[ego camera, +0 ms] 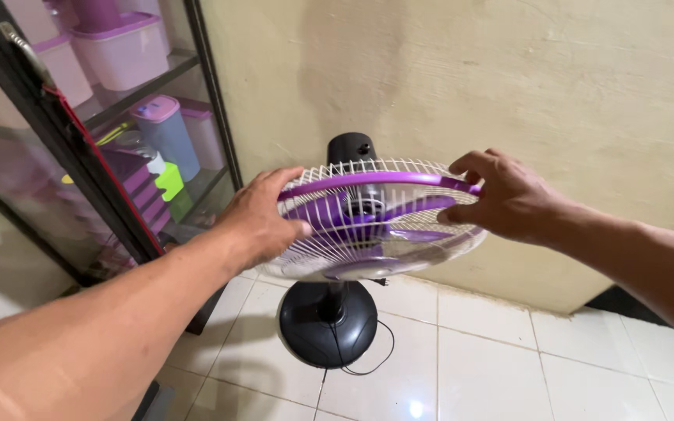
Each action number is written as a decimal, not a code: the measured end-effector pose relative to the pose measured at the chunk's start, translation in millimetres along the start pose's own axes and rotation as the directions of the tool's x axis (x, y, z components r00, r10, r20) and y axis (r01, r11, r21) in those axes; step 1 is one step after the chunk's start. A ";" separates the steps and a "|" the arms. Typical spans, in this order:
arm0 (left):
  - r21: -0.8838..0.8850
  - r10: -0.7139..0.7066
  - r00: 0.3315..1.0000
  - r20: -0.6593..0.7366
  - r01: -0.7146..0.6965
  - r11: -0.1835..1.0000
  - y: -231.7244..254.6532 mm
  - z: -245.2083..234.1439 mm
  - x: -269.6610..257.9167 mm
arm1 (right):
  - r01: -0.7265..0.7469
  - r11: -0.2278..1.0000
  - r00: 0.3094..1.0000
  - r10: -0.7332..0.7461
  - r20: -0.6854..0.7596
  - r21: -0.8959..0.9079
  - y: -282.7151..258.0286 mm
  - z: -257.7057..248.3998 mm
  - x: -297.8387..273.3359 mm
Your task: The person disassembles a standing electric fan by removing the front grille, a purple ring, and the fan blades. They then reassemble the fan by reattaching the blades, ring, and front grille, and finally secure the head with a knob.
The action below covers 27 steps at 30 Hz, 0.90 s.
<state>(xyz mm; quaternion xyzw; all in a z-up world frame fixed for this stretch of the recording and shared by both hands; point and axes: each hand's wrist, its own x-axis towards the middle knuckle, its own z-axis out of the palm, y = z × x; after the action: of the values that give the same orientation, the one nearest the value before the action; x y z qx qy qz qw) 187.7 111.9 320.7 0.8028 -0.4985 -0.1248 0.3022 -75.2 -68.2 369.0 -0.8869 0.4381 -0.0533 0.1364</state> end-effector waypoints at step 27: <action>-0.025 -0.236 0.947 -0.220 0.236 0.971 78.0 -54.8 -178.1 | 0.138 0.695 0.988 -0.143 -0.053 0.705 -75.5 -1.3 -122.7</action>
<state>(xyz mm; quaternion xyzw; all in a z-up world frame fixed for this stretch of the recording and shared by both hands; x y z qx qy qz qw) 74.5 262.7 393.4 0.8658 -0.3623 -0.0695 0.3380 -92.8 72.4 395.1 -0.7980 0.3149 -0.2247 0.4621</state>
